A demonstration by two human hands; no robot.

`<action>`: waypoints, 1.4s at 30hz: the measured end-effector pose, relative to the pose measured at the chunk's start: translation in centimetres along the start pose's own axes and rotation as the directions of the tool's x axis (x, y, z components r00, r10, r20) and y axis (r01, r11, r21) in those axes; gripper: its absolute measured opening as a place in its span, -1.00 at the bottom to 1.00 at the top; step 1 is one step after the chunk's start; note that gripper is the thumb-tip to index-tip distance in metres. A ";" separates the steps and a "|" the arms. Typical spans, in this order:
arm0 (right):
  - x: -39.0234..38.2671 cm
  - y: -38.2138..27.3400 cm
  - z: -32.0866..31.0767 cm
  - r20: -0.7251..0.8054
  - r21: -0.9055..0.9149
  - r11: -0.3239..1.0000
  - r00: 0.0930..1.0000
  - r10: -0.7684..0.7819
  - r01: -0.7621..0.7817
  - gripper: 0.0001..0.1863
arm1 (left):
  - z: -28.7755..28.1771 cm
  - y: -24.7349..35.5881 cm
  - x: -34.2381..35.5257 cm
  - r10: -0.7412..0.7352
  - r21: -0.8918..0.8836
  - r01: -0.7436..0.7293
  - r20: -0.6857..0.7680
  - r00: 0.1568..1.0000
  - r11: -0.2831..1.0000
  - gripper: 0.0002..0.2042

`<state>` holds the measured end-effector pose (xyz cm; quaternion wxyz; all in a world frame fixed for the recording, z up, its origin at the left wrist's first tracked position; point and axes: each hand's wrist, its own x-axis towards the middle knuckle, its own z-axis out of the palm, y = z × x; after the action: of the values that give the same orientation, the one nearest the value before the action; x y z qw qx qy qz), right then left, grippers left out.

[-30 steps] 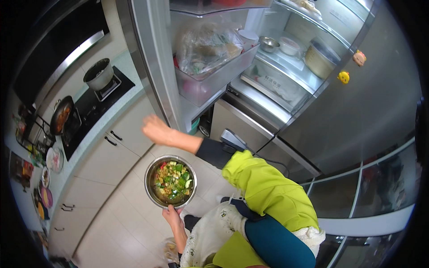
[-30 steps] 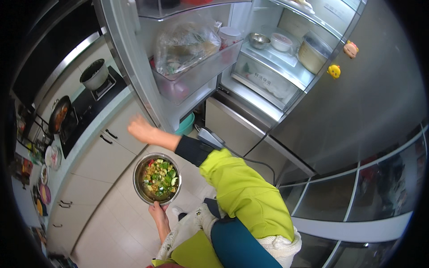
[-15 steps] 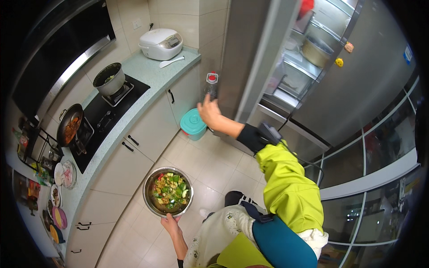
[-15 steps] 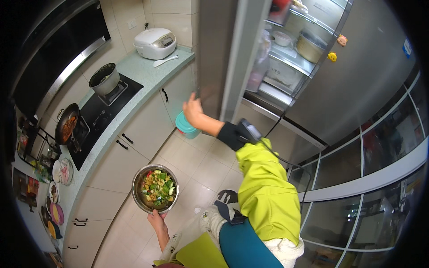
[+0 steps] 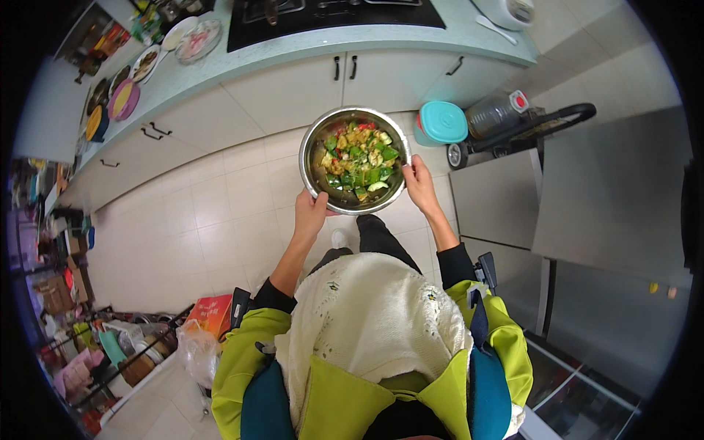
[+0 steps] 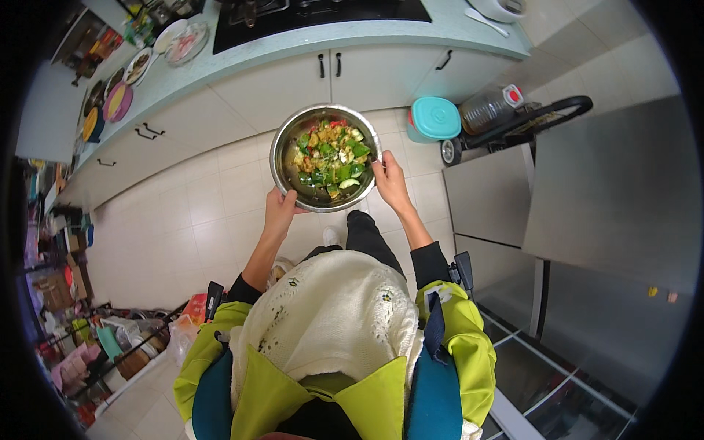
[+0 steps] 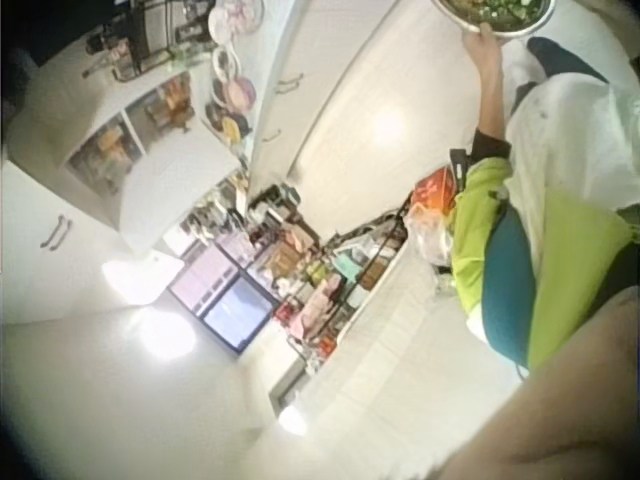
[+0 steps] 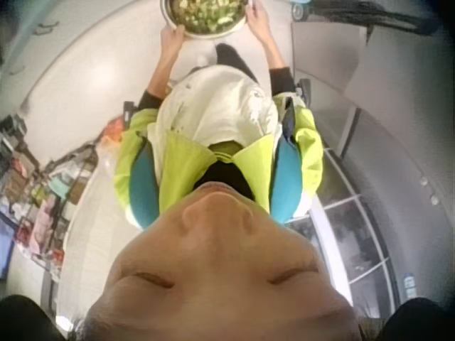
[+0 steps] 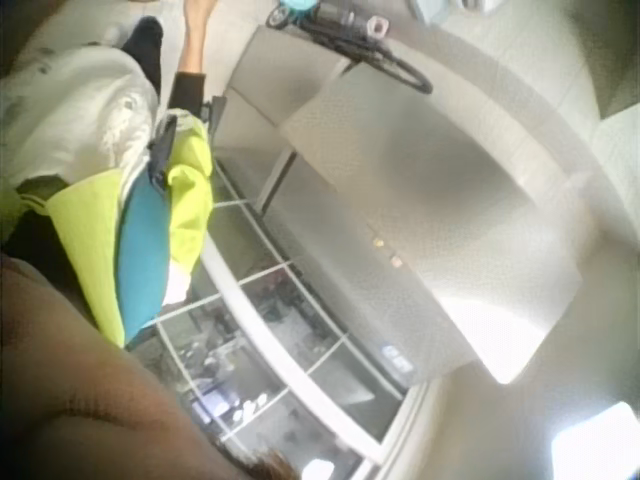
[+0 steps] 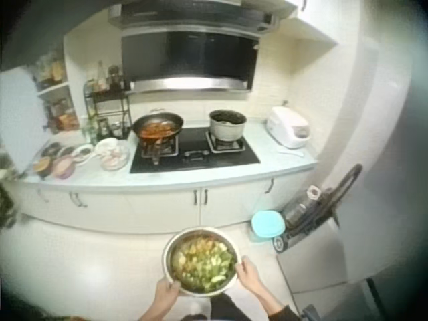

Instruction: The person chops red chili peppers on a cutting board using a cleaver, then transfers the chopped pieces into a bowl. They add salt and other seasonings from containers, mix the contents, and place the bowl into the refrigerator. The person also washes the cleaver and chopsticks at the sink.

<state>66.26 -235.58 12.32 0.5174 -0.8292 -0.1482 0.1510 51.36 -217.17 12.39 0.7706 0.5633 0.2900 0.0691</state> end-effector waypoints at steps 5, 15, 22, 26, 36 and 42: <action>0.7 1.6 1.7 -0.121 0.278 0.900 0.941 -0.315 0.336 -0.90 | -0.8 -0.1 1.1 0.189 0.035 -0.188 -0.040 0.981 0.982 -0.80; 5.8 1.2 1.4 -0.062 0.134 0.959 0.968 -0.244 0.251 -0.91 | 0.5 0.6 5.0 0.159 0.084 -0.149 -0.127 0.979 0.985 -0.78; 8.8 2.0 2.7 -0.003 0.152 0.953 0.964 -0.265 0.263 -0.90 | -0.2 1.0 7.5 0.131 0.046 -0.126 -0.131 0.983 0.991 -0.79; 9.9 1.6 2.9 0.035 0.140 0.959 0.966 -0.255 0.248 -0.90 | 0.0 1.5 8.1 0.110 0.038 -0.105 -0.152 0.982 0.994 -0.80; 12.4 0.9 4.4 0.090 0.171 0.940 0.946 -0.312 0.294 -0.87 | -0.9 1.9 8.8 0.078 0.000 -0.080 -0.241 0.967 0.997 -0.81; 11.0 0.7 3.9 0.095 0.201 0.950 0.961 -0.261 0.238 -0.87 | -0.7 1.5 7.3 0.140 0.006 -0.143 -0.248 0.959 0.990 -0.78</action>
<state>74.72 -228.32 8.97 0.5982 -0.7407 -0.2680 0.1475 57.33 -212.92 10.92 0.7249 0.5649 0.3424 0.1954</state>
